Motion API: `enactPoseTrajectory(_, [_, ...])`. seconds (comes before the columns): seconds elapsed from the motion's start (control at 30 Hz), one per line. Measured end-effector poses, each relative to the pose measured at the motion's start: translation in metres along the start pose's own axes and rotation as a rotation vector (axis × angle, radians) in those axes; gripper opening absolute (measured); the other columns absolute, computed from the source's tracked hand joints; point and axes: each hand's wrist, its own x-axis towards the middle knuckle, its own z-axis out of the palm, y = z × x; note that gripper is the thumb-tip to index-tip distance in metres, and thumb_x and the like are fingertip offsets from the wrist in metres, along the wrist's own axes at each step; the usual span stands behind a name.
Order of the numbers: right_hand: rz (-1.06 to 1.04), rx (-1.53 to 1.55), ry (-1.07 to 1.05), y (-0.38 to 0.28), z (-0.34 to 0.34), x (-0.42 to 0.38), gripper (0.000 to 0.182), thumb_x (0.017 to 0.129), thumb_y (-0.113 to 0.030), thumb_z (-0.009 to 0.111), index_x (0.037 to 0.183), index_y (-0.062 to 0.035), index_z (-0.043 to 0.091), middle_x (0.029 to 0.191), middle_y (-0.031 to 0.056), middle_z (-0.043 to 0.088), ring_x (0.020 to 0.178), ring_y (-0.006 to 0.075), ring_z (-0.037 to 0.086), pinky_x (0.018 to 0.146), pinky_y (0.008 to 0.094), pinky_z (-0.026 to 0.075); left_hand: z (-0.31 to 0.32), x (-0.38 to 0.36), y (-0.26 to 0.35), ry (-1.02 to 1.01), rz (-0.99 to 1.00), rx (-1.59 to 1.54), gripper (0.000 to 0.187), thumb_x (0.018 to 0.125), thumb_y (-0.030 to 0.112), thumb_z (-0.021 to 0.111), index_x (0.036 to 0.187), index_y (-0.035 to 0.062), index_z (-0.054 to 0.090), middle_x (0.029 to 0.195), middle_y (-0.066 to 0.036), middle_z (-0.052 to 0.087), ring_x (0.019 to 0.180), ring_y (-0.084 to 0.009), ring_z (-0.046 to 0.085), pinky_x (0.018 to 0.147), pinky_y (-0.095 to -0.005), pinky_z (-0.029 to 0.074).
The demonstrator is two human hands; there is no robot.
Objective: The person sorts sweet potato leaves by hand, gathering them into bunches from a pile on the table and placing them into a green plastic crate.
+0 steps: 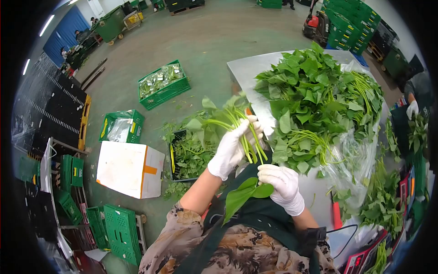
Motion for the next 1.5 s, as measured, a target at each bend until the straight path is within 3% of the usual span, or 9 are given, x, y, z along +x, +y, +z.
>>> enactPoseTrajectory(0.2, [-0.070,0.004,-0.110,-0.011,0.026,-0.007,0.016,0.066,-0.013,0.071,0.079,-0.0103,0.061,0.081,0.0027,0.063,0.071,0.0164,0.063,0.062,0.0282,0.050,-0.027,0.011,0.058,0.119,0.279,-0.195,0.020,0.093,0.022,0.051,0.108,0.0080,0.056,0.103,-0.005,0.061,0.097,-0.0203,0.059,0.087,-0.0380,0.050])
enactPoseTrajectory(0.3, [0.164,0.000,-0.269,0.019,0.061,-0.006,0.022,0.071,-0.016,0.068,0.090,-0.0079,0.059,0.085,0.0041,0.062,0.080,0.0222,0.062,0.070,0.0314,0.049,-0.024,-0.002,0.064,0.069,0.313,0.046,0.024,0.092,0.024,0.054,0.110,0.0087,0.054,0.106,-0.008,0.060,0.105,-0.0231,0.056,0.097,-0.0418,0.043])
enactPoseTrajectory(0.37, [0.050,-0.141,-0.369,0.039,0.064,-0.012,0.027,0.074,-0.017,0.067,0.098,-0.0076,0.058,0.087,0.0067,0.061,0.086,0.0252,0.061,0.074,0.0333,0.049,-0.018,-0.008,0.059,0.069,0.300,0.116,0.023,0.093,0.023,0.052,0.111,0.0091,0.053,0.098,-0.006,0.060,0.104,-0.0224,0.056,0.097,-0.0422,0.043])
enactPoseTrajectory(0.63, [0.755,-0.298,0.251,0.084,-0.069,-0.032,0.017,0.081,-0.010,0.061,0.097,-0.0054,0.062,0.088,0.0093,0.060,0.079,0.0242,0.059,0.070,0.0313,0.048,-0.019,-0.018,0.005,-0.030,-0.045,0.047,0.040,0.096,0.023,0.045,0.132,0.0093,0.038,0.069,0.003,0.046,0.080,-0.0131,0.055,0.093,-0.0405,0.048])
enactPoseTrajectory(0.73, [0.821,-0.519,0.026,0.111,-0.091,-0.047,0.019,0.081,-0.014,0.062,0.098,-0.0051,0.062,0.086,0.0094,0.059,0.076,0.0230,0.059,0.068,0.0308,0.047,-0.012,-0.017,-0.019,-0.024,-0.179,-0.011,0.044,0.095,0.023,0.048,0.134,0.0060,0.036,0.066,0.004,0.042,0.073,-0.0115,0.054,0.088,-0.0372,0.050])
enactPoseTrajectory(0.87, [0.889,-0.310,-0.160,0.132,-0.096,-0.052,0.017,0.079,-0.014,0.065,0.093,-0.0037,0.064,0.084,0.0086,0.058,0.070,0.0202,0.056,0.067,0.0281,0.045,-0.010,-0.015,-0.035,-0.006,-0.299,-0.139,0.023,0.095,0.021,0.047,0.106,0.0014,0.052,0.063,0.003,0.043,0.070,-0.0120,0.053,0.083,-0.0340,0.049])
enactPoseTrajectory(1.0, [0.926,-0.020,0.243,0.113,-0.114,-0.035,0.012,0.079,-0.008,0.066,0.088,-0.0019,0.063,0.080,-0.0002,0.055,0.069,0.0074,0.049,0.065,0.0212,0.041,-0.007,-0.017,-0.037,0.014,-0.251,-0.053,0.022,0.096,0.025,0.047,0.096,0.0041,0.055,0.060,0.004,0.042,0.068,-0.0113,0.051,0.080,-0.0326,0.045])
enactPoseTrajectory(1.2, [1.144,0.252,0.522,0.100,-0.125,-0.033,0.008,0.084,-0.008,0.063,0.090,-0.0039,0.061,0.075,-0.0033,0.057,0.062,0.0041,0.049,0.056,0.0181,0.039,0.003,-0.013,-0.038,0.014,-0.157,0.125,0.023,0.095,0.025,0.048,0.096,0.0039,0.056,0.062,0.004,0.042,0.067,-0.0111,0.050,0.079,-0.0331,0.047])
enactPoseTrajectory(1.5, [0.954,0.616,0.668,0.076,-0.085,-0.026,0.012,0.086,-0.013,0.062,0.094,-0.0045,0.060,0.078,-0.0009,0.061,0.060,0.0042,0.052,0.053,0.0177,0.039,0.037,-0.012,-0.048,-0.070,0.023,0.316,0.019,0.091,0.017,0.055,0.100,0.0001,0.057,0.067,0.001,0.048,0.065,-0.0108,0.051,0.073,-0.0295,0.048])
